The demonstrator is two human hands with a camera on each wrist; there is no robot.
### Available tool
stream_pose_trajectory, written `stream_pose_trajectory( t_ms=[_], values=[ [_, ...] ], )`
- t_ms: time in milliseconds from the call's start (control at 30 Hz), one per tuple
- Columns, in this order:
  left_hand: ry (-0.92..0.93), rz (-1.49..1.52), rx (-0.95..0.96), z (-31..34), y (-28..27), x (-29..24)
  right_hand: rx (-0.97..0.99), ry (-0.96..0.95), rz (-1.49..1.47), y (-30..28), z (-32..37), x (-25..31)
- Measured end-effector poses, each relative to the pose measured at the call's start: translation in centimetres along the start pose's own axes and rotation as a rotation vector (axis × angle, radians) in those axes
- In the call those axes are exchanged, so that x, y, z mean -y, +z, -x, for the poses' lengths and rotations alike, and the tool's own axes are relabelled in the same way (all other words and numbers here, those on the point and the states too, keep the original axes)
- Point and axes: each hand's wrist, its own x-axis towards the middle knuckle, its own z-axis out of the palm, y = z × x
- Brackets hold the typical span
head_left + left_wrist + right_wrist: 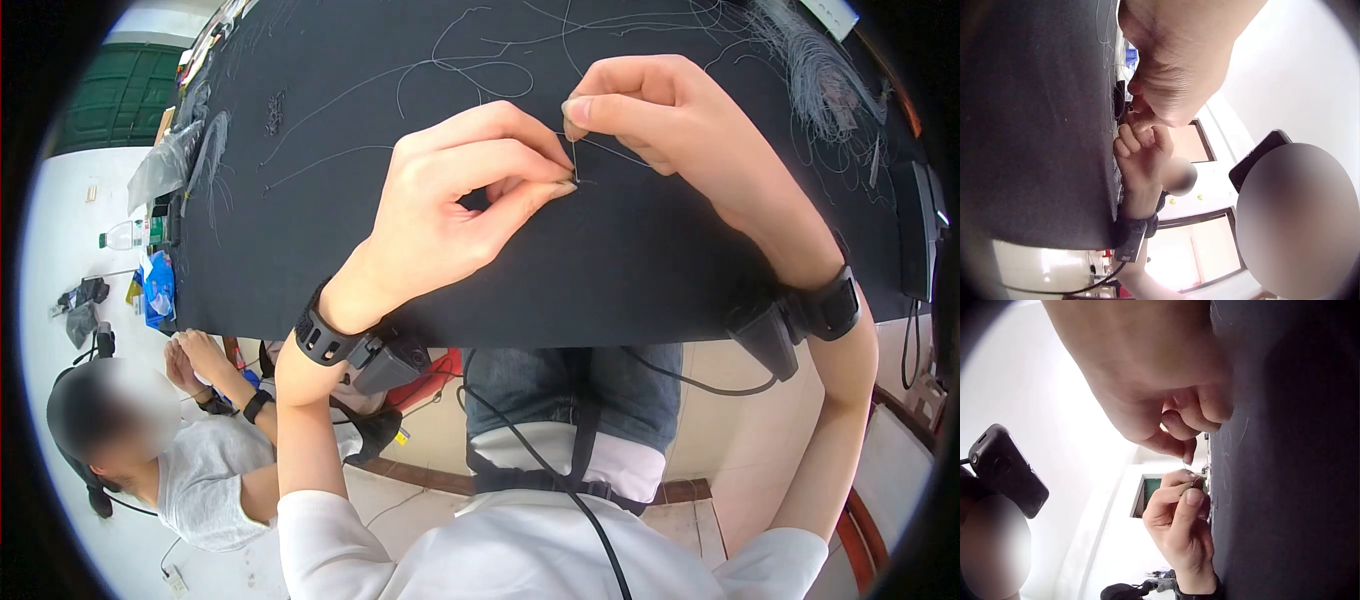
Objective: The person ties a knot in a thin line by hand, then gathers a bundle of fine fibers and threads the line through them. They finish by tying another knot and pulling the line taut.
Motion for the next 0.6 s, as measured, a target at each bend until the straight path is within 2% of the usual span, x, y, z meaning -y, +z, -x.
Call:
stream_pose_trajectory(
  t_ms=[200,300,500,600],
  values=[
    [-0.025,-0.026,0.000,0.1,0.1,0.1,0.016,-0.075,0.016,0.8,0.3,0.3],
    [-0.019,-0.052,-0.003,0.1,0.2,0.0,0.085,-0.081,0.045,0.9,0.4,0.0],
    [-0.051,-0.086,0.024,0.1,0.1,-0.2,0.098,-0.084,-0.038,1.1,0.6,0.2],
    [-0.066,-0.095,0.046,0.0,-0.1,-0.4,0.064,-0.148,-0.013,1.2,0.5,-0.3]
  ],
)
